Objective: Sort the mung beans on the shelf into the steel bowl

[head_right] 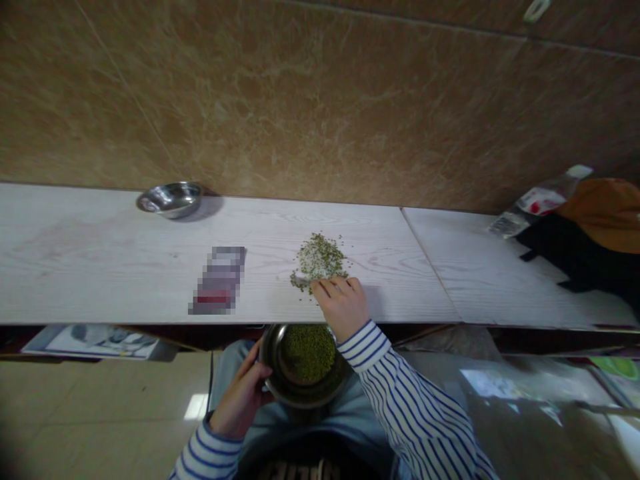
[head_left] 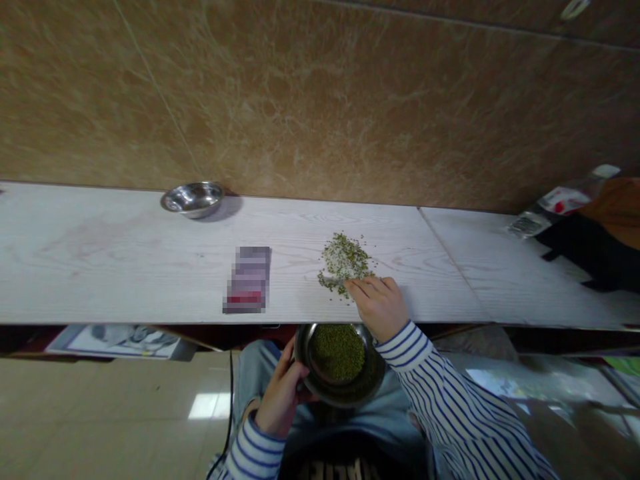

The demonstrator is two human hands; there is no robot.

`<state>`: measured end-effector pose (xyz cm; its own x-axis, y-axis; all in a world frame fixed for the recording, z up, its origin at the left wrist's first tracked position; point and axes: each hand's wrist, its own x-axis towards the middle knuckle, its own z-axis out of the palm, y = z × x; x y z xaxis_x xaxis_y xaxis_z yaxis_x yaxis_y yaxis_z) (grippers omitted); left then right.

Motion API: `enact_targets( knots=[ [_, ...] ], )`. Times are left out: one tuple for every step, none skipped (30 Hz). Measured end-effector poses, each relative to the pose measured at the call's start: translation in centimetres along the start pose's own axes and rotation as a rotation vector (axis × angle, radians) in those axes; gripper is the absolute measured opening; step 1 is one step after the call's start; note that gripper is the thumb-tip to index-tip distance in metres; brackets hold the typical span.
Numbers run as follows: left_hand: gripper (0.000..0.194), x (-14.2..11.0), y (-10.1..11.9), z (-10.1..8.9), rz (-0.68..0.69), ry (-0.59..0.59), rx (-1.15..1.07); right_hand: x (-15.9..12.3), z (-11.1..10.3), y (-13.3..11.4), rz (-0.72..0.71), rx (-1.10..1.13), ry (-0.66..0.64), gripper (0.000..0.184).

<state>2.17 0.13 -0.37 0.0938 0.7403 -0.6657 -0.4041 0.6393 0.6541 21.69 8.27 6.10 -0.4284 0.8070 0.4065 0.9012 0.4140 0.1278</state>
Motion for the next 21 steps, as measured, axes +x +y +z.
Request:
enact_targets(
  knots=[
    [0.071, 0.0, 0.1, 0.0, -0.006, 0.000, 0.005, -0.3, -0.2, 0.0, -0.008, 0.006, 0.007, 0.022],
    [0.072, -0.1, 0.1, 0.0, -0.013, -0.001, 0.009, -0.5, -0.3, 0.0, -0.014, 0.012, 0.016, 0.022],
    [0.072, -0.1, 0.2, 0.1, -0.020, -0.001, 0.009, -0.7, -0.5, 0.1, -0.020, 0.015, 0.025, 0.022],
    [0.073, -0.2, 0.3, 0.1, -0.026, -0.002, 0.007, -0.6, -0.6, 0.2, -0.022, 0.016, 0.034, 0.022],
    [0.072, -0.3, 0.4, 0.1, -0.030, -0.006, 0.006, -0.4, -0.6, 0.4, -0.021, 0.013, 0.042, 0.022],
    [0.072, -0.4, 0.5, 0.1, -0.029, -0.008, 0.007, 0.0, -0.6, 0.5, -0.018, 0.008, 0.050, 0.021],
    [0.072, -0.5, 0.5, 0.1, -0.024, -0.005, 0.009, 0.5, -0.6, 0.7, -0.012, 0.000, 0.054, 0.020],
    [0.072, -0.5, 0.6, 0.1, -0.017, 0.003, 0.009, 1.2, -0.4, 0.8, -0.010, -0.009, 0.057, 0.020],
    [0.072, -0.6, 0.6, 0.1, -0.009, 0.014, 0.008, 2.0, -0.2, 0.9, -0.006, -0.021, 0.050, 0.019],
    [0.072, -0.6, 0.6, 0.0, -0.001, 0.027, 0.006, 2.9, 0.1, 0.9, -0.001, -0.032, 0.040, 0.019],
    [0.072, -0.6, 0.5, -0.1, 0.006, 0.038, 0.003, 3.8, 0.4, 0.9, -0.008, -0.039, 0.032, 0.019],
    [0.072, -0.6, 0.5, -0.2, 0.010, 0.045, 0.001, 4.7, 0.7, 0.8, -0.016, -0.049, 0.011, 0.019],
    [0.072, -0.6, 0.4, -0.3, 0.011, 0.040, 0.002, 5.5, 1.0, 0.7, -0.021, -0.059, -0.013, 0.019],
    [0.072, -0.6, 0.4, -0.4, 0.014, 0.033, 0.004, 6.2, 1.3, 0.6, -0.037, -0.062, -0.040, 0.019],
    [0.072, -0.6, 0.4, -0.6, 0.017, 0.026, 0.006, 6.7, 1.6, 0.4, -0.051, -0.061, -0.066, 0.020],
    [0.072, -0.7, 0.4, -0.7, 0.020, 0.021, 0.008, 7.2, 1.8, 0.3, -0.062, -0.059, -0.074, 0.019],
    [0.072, -0.7, 0.4, -0.7, 0.020, 0.015, 0.011, 7.5, 2.1, 0.2, -0.077, -0.056, -0.082, 0.019],
    [0.072, -0.7, 0.4, -0.7, 0.019, 0.009, 0.013, 7.6, 2.2, 0.1, -0.091, -0.052, -0.087, 0.019],
    [0.072, -0.7, 0.5, -0.7, 0.017, 0.009, 0.014, 7.6, 2.4, 0.0, -0.106, -0.049, -0.092, 0.019],
    [0.072, -0.8, 0.6, -0.7, 0.014, 0.014, 0.014, 7.5, 2.5, 0.0, -0.122, -0.045, -0.097, 0.019],
    [0.072, -0.8, 0.7, -0.6, 0.007, 0.017, 0.009, 7.4, 2.5, 0.1, -0.140, -0.039, -0.102, 0.019]
  ],
)
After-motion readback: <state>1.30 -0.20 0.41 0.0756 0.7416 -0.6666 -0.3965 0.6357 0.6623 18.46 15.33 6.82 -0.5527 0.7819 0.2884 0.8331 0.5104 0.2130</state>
